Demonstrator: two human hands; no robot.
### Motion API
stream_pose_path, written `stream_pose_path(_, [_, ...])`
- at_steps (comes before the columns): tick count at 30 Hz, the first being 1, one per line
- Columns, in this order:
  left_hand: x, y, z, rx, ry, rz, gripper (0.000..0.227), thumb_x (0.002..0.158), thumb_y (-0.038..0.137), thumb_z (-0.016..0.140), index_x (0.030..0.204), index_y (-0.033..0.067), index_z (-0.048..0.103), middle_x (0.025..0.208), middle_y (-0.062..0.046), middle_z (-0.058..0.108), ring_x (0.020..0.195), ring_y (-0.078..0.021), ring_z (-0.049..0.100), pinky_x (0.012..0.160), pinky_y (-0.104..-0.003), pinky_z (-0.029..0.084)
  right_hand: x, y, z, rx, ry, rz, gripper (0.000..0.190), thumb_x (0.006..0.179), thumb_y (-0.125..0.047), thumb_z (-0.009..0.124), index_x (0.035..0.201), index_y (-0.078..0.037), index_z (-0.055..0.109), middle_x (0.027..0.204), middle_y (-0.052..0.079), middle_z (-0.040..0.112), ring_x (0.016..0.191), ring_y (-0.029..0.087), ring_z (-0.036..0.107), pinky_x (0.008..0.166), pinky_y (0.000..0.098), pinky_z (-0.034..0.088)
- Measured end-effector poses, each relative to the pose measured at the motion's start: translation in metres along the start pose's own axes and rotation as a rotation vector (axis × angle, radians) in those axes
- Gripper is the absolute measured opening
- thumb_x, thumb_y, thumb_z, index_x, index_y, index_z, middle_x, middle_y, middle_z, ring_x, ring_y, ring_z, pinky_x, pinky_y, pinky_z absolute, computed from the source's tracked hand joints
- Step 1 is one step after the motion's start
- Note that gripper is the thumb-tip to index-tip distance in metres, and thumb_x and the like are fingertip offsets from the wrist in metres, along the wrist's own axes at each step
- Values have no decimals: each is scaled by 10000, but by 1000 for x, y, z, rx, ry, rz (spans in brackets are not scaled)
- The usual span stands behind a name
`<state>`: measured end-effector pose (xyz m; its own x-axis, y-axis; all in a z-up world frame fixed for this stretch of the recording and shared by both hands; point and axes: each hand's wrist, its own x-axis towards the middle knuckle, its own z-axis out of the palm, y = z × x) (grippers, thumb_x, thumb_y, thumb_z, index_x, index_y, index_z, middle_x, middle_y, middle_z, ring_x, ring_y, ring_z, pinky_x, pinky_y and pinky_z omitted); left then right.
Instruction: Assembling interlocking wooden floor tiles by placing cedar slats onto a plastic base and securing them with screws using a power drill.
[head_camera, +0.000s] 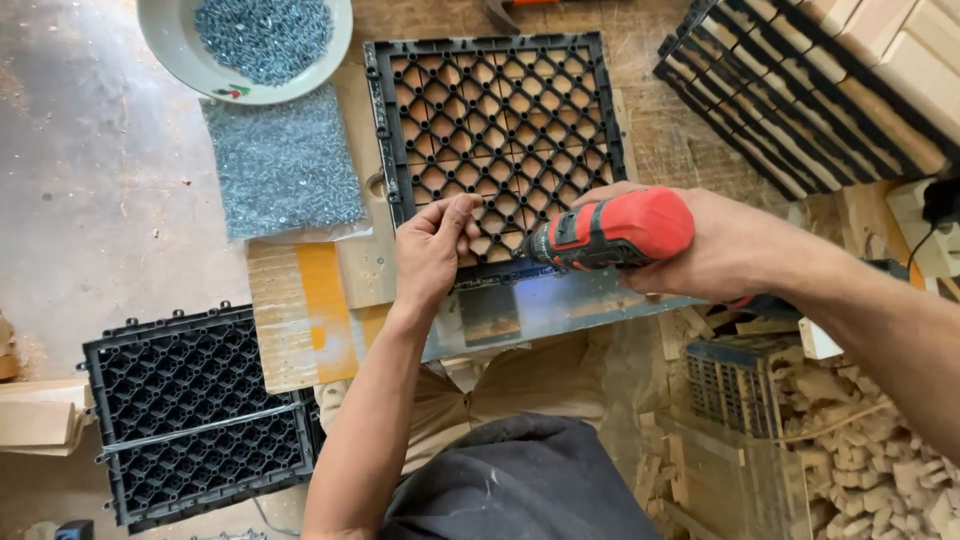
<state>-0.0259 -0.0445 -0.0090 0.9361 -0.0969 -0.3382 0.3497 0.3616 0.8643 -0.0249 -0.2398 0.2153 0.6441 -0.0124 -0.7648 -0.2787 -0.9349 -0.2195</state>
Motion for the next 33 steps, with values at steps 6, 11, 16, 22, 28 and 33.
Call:
stream_pose_path(6, [2,-2,0,-25,30,-16,233,929,286,742,1031,80,779,685,11,613,552,-37,462,461,-172,353,0,-27,-10,-144,-107,114,879,814,-87,718,1541,-487,428,1141,51,798,764,215,738,812,345,614])
stream_pose_path(11, [1,0,3,-89,31,-21,189,944,173,726,1063,26,719,779,-104,723,595,-91,602,548,-199,516,18,-14,-11,-377,-93,-26,946,705,-66,686,1494,-529,444,1020,21,737,858,256,676,755,393,522])
stream_pose_path(16, [-4,2,4,-87,-3,33,192,949,136,702,1039,-33,697,870,-172,749,722,-183,721,677,-260,644,17,-15,-9,-551,-108,-102,819,815,-243,618,1528,-558,366,1031,49,779,897,278,740,776,423,550])
stream_pose_path(22, [-3,10,15,-81,60,-58,173,951,156,700,1024,-1,704,926,-181,781,813,-201,771,693,-273,649,5,36,11,-319,123,-398,889,683,-179,724,1508,-393,471,1472,-35,599,1258,277,624,992,490,517])
stream_pose_path(28, [9,-10,32,-340,84,-240,191,899,156,757,990,-8,718,899,-151,764,746,-155,717,676,-223,610,-12,92,30,284,289,-529,863,711,-12,716,1531,-142,479,779,81,733,592,183,666,631,310,608])
stream_pose_path(33, [33,-57,69,-572,-46,-318,295,892,364,808,919,88,705,859,-94,772,718,-156,771,630,-203,660,-34,108,59,707,624,-604,203,661,-5,866,839,-41,778,642,123,755,468,158,685,441,308,570])
